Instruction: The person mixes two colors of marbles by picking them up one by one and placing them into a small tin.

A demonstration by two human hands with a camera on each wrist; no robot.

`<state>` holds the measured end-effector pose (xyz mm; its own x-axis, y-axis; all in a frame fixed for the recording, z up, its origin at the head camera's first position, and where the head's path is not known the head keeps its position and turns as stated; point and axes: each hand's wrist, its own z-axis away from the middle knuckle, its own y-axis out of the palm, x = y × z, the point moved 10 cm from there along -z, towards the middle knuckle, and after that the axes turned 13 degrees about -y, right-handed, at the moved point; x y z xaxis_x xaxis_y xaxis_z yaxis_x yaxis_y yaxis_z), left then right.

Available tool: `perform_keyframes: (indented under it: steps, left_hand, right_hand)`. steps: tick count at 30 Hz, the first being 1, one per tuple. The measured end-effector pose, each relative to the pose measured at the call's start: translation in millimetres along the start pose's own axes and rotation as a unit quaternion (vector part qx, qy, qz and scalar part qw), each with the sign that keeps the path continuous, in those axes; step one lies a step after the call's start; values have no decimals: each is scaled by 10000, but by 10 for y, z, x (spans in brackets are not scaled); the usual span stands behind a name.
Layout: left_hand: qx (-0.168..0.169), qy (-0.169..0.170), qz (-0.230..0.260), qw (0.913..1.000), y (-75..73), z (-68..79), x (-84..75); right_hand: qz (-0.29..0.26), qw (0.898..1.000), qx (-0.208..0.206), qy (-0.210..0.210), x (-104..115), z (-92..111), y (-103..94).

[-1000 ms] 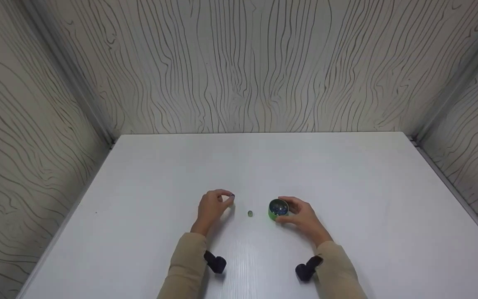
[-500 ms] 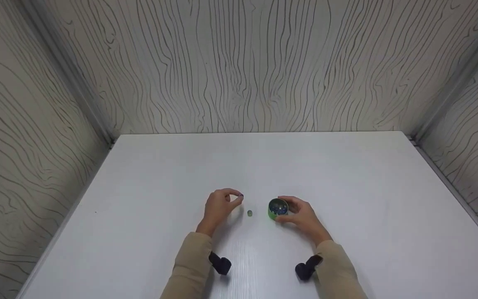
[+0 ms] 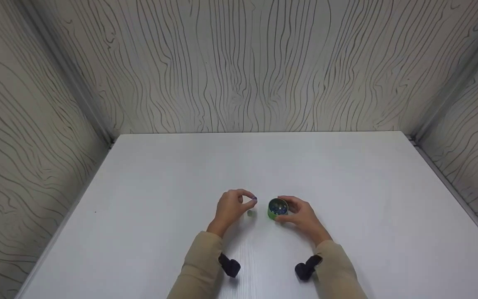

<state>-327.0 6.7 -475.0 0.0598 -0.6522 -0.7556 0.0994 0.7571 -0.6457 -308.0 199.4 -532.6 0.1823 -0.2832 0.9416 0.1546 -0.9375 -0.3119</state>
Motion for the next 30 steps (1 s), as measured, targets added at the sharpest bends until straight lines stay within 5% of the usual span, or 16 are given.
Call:
perform_keyframes:
  steps: [7,15,30]
  left_hand:
    - [97,-77,-70,9999,129,31,-86]
    - [86,327,-234,9992,296,86,-250]
    - [93,297,-431,9986,519,81,-316]
  right_hand:
    - [77,9999,53,-83,-13,-13,3]
    - [16,10000,44,-81,-19,-24,3]
    - [-34,9999,82,-145,5,-16,-1]
